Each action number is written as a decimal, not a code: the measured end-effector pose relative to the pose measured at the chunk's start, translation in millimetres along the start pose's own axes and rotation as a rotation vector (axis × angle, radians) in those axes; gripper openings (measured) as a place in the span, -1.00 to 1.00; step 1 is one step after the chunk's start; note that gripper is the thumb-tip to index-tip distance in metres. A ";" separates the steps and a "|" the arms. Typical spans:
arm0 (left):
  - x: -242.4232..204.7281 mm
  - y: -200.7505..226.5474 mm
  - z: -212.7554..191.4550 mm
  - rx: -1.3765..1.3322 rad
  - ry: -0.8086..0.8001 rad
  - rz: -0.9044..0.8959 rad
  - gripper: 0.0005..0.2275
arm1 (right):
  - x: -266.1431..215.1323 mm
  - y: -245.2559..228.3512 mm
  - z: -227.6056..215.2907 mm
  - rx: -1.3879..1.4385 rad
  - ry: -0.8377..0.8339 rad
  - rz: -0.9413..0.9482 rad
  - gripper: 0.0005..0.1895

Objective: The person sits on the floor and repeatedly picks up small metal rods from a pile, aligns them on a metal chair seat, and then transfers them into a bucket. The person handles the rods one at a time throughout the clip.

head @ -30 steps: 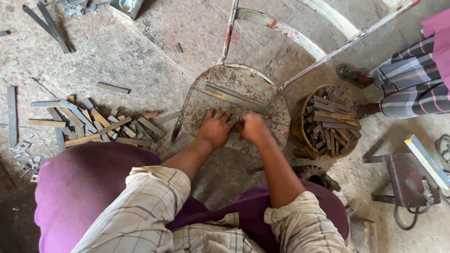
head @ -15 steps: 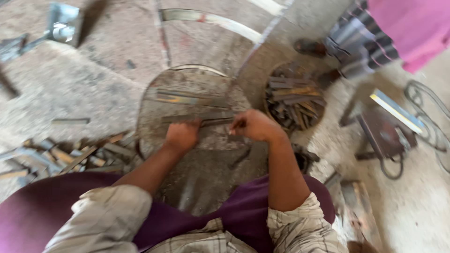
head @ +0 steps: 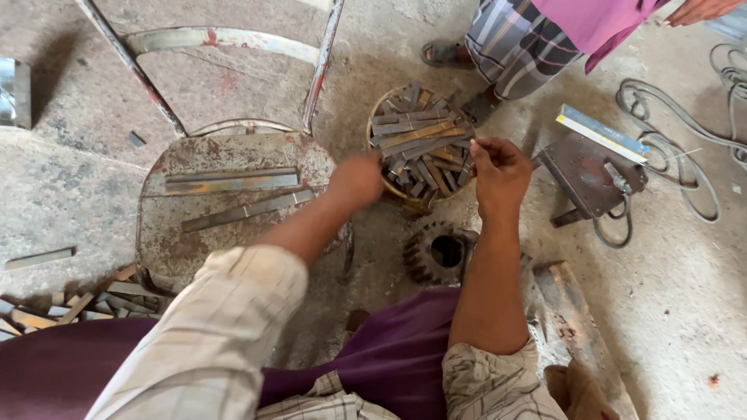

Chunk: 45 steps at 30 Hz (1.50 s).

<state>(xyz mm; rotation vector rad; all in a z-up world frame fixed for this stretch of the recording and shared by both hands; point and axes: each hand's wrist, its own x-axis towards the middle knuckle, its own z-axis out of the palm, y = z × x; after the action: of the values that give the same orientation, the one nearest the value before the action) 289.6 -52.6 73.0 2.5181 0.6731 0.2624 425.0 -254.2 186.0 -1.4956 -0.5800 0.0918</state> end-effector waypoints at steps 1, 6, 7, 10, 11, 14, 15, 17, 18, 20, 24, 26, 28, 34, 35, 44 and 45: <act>20.5 5.2 -15.1 0.039 -0.005 0.015 -0.71 | 1.0 2.7 -2.4 -0.020 -0.005 -0.003 -0.94; 12.8 -1.4 -86.7 0.130 -0.134 0.015 -0.69 | 10.0 13.2 -9.2 -0.085 -0.026 0.016 -0.94; 2.7 -8.7 -102.4 0.194 -0.201 -0.028 -0.71 | 11.9 14.3 -8.6 -0.085 -0.033 0.013 -0.94; -43.2 -52.6 -136.0 0.282 -0.244 -0.239 -0.69 | 13.9 17.4 -3.0 -0.097 -0.052 -0.001 -0.94; -61.1 -74.0 -144.2 0.329 -0.266 -0.307 -0.66 | 13.2 18.3 0.6 -0.110 -0.063 -0.005 -0.94; -114.9 -135.2 -155.2 0.457 -0.154 -0.352 -0.68 | 7.5 19.5 17.6 -0.147 -0.117 -0.020 -0.92; -128.1 -150.7 -153.4 0.384 -0.157 -0.429 -0.66 | 4.3 20.5 22.6 -0.164 -0.129 -0.024 -0.91; -148.4 -178.6 -147.4 0.234 -0.157 -0.570 -0.60 | 0.2 25.8 37.0 -0.156 -0.177 0.020 -0.92; -151.6 -190.7 -142.7 0.273 -0.101 -0.511 -0.65 | -1.7 29.8 45.3 -0.155 -0.197 0.040 -0.93; -152.1 -207.0 -123.5 0.341 0.001 -0.382 -0.69 | -8.3 37.8 56.2 -0.220 -0.257 -0.034 -0.94; -146.0 -222.2 -107.3 0.432 0.054 -0.352 -0.69 | -18.6 46.1 74.3 -0.282 -0.332 -0.049 -0.92; -154.4 -218.7 -109.9 0.459 0.056 -0.314 -0.70 | -25.0 47.6 80.7 -0.302 -0.369 -0.038 -0.91; -163.3 -205.9 -122.6 0.346 0.040 -0.272 -0.67 | -33.0 49.3 84.9 -0.342 -0.388 -0.025 -0.90; -207.9 -137.1 -157.0 -0.037 -0.269 -0.489 -0.62 | -34.6 54.1 105.2 -0.403 -0.413 -0.026 -0.91; -214.9 -134.3 -151.3 0.003 -0.237 -0.415 -0.62 | -34.9 57.0 108.8 -0.437 -0.418 -0.064 -0.90; -223.9 -174.4 -76.8 0.259 0.183 -0.281 -0.59 | -55.2 62.7 157.1 -0.433 -0.542 -0.121 -0.91; -222.6 -178.7 -71.6 0.249 0.223 -0.266 -0.60 | -57.4 62.1 161.5 -0.451 -0.550 -0.095 -0.92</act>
<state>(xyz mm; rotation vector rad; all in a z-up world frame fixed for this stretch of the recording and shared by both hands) 3.1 -2.6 27.9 2.6140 1.1832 0.3865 326.5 -124.5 104.1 -1.8864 -1.1711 0.3217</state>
